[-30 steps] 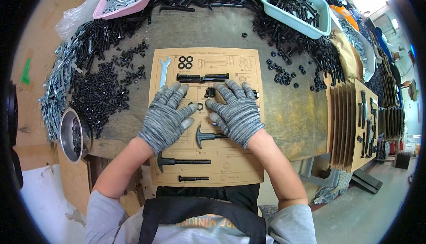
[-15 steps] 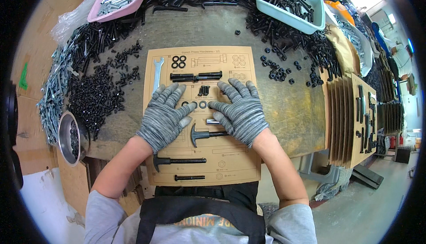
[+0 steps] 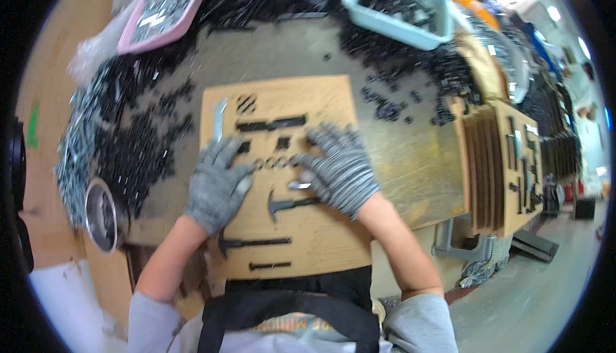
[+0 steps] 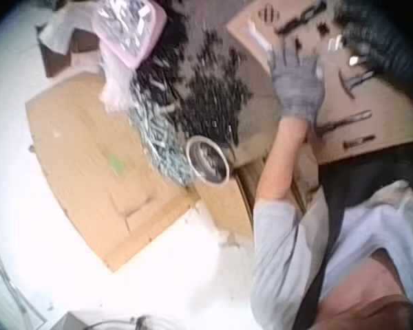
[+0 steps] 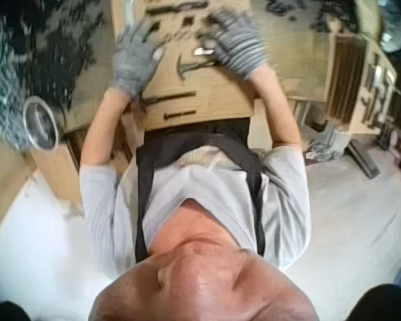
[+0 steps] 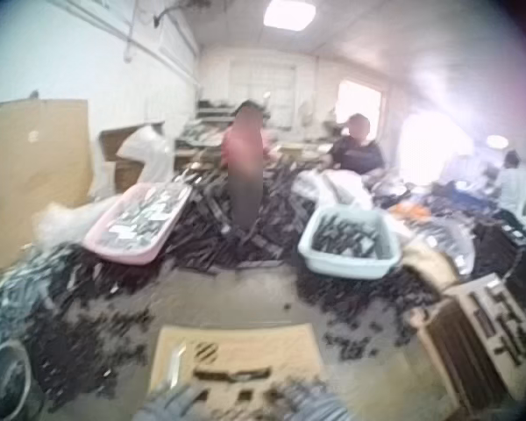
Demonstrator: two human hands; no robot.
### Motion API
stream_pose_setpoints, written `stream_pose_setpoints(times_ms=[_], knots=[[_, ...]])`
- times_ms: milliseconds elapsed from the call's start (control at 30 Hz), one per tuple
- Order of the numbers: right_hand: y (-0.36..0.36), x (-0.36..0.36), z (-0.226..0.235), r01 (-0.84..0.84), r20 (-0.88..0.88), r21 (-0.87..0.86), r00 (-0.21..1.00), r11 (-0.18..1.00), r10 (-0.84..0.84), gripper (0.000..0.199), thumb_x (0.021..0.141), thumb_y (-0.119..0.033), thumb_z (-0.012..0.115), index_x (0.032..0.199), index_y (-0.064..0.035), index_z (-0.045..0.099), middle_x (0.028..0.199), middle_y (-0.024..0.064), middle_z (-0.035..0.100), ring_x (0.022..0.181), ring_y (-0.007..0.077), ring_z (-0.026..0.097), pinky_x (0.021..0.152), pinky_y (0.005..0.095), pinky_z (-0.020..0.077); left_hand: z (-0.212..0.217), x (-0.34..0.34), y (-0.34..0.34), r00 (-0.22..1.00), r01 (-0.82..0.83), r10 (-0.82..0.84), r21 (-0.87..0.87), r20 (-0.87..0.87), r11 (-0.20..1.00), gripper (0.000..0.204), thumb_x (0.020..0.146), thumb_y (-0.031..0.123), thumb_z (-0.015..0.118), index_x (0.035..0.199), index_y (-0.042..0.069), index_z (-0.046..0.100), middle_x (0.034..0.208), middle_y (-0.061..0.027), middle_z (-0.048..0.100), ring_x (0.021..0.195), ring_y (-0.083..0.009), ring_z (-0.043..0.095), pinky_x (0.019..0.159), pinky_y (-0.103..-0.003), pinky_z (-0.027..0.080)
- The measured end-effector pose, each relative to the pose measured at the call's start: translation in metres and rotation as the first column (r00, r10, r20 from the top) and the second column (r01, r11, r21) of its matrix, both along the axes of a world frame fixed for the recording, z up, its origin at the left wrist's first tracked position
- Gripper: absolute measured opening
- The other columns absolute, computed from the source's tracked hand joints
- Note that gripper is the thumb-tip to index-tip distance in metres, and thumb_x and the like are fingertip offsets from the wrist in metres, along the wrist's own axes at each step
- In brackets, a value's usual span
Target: The person assembles hardware kits by picking bolts, nuts, washers, and hammers from bins and piles, then arranging them on printed cardboard templates. They repeatedly complete one template, stack it, and begin a new one, maintaining a steady workflow.
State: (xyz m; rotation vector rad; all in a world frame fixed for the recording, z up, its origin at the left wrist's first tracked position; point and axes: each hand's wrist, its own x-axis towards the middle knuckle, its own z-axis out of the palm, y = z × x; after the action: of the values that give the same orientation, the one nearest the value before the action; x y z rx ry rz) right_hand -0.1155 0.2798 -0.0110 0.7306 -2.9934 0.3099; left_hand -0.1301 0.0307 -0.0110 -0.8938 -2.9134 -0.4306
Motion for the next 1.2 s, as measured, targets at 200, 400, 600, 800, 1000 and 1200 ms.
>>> stream_pose_setpoints(times_ms=[200, 400, 600, 800, 1000, 1200], knots=[[0.044, -0.025, 0.014, 0.014, -0.154, -0.24, 0.987, 0.971, -0.053, 0.033, 0.086, -0.037, 0.058, 0.106, -0.0128, 0.067, 0.123, 0.0121, 0.056, 0.116, 0.0307, 0.05, 0.101, 0.0493, 0.0354, -0.004, 0.004, -0.008, 0.991, 0.029, -0.016, 0.093, -0.132, 0.995, 0.024, 0.078, 0.022, 0.061, 0.098, 0.01, 0.067, 0.123, -0.0169, 0.054, 0.12, -0.0355, 0.046, 0.109, -0.051, 0.028], [0.185, -0.122, 0.053, 0.437, -0.079, -0.831, 0.519, 0.343, -0.851, 0.025, 0.088, -0.028, 0.061, 0.097, -0.0057, 0.068, 0.091, 0.0172, 0.068, 0.084, 0.0326, 0.064, 0.078, 0.0384, 0.0499, -0.022, 0.026, -0.066, 0.932, -0.22, 0.323, 0.447, -0.168, 0.867, 0.036, 0.096, 0.03, 0.045, 0.084, 0.0, 0.06, 0.084, -0.0143, 0.06, 0.078, -0.0293, 0.057, 0.072, -0.041, 0.046], [0.303, -0.214, 0.055, 0.808, -0.188, -0.357, 0.43, 0.469, -0.883, 0.027, 0.086, -0.028, 0.052, 0.103, -0.0136, 0.068, 0.099, 0.0166, 0.067, 0.094, 0.0347, 0.063, 0.083, 0.0432, 0.0493, -0.043, 0.053, -0.097, 0.75, -0.559, 0.661, 0.55, 0.016, 0.621, 0.042, 0.096, 0.036, 0.05, 0.094, -0.001, 0.067, 0.086, -0.0158, 0.068, 0.068, -0.0256, 0.061, 0.065, -0.037, 0.049], [0.332, -0.273, 0.024, 0.922, -0.081, -0.116, 0.362, 0.37, -0.929, 0.04, 0.08, -0.034, 0.06, 0.111, -0.0091, 0.066, 0.109, 0.0184, 0.065, 0.101, 0.0325, 0.063, 0.087, 0.0429, 0.0499, -0.027, 0.05, -0.086, 0.72, -0.639, 0.694, 0.361, -0.029, 0.679, 0.043, 0.096, 0.036, 0.047, 0.092, -0.001, 0.068, 0.079, -0.0181, 0.067, 0.066, -0.0316, 0.06, 0.062, -0.039, 0.048], [0.328, -0.272, 0.02, 0.951, -0.125, -0.099, 0.28, 0.293, -0.952, 0.03, 0.084, -0.025, 0.053, 0.103, -0.0079, 0.069, 0.105, 0.0178, 0.067, 0.1, 0.0343, 0.064, 0.083, 0.0429, 0.0511, -0.04, 0.048, -0.086, 0.707, -0.592, 0.674, 0.343, -0.212, 0.729, 0.039, 0.096, 0.034, 0.05, 0.093, 0.001, 0.07, 0.079, -0.0165, 0.068, 0.066, -0.0311, 0.061, 0.062, -0.04, 0.049], [0.316, -0.249, 0.066, 0.549, -0.16, -0.804, 0.168, 0.227, -0.973, 0.047, 0.088, -0.043, 0.055, 0.101, 0.0022, 0.062, 0.094, 0.021, 0.066, 0.088, 0.0349, 0.064, 0.079, 0.0411, 0.049, -0.058, 0.05, -0.103, 0.701, -0.591, 0.645, 0.256, -0.306, 0.765, 0.032, 0.094, 0.031, 0.054, 0.097, 0.002, 0.069, 0.082, -0.0147, 0.069, 0.067, -0.0288, 0.063, 0.062, -0.038, 0.05]])
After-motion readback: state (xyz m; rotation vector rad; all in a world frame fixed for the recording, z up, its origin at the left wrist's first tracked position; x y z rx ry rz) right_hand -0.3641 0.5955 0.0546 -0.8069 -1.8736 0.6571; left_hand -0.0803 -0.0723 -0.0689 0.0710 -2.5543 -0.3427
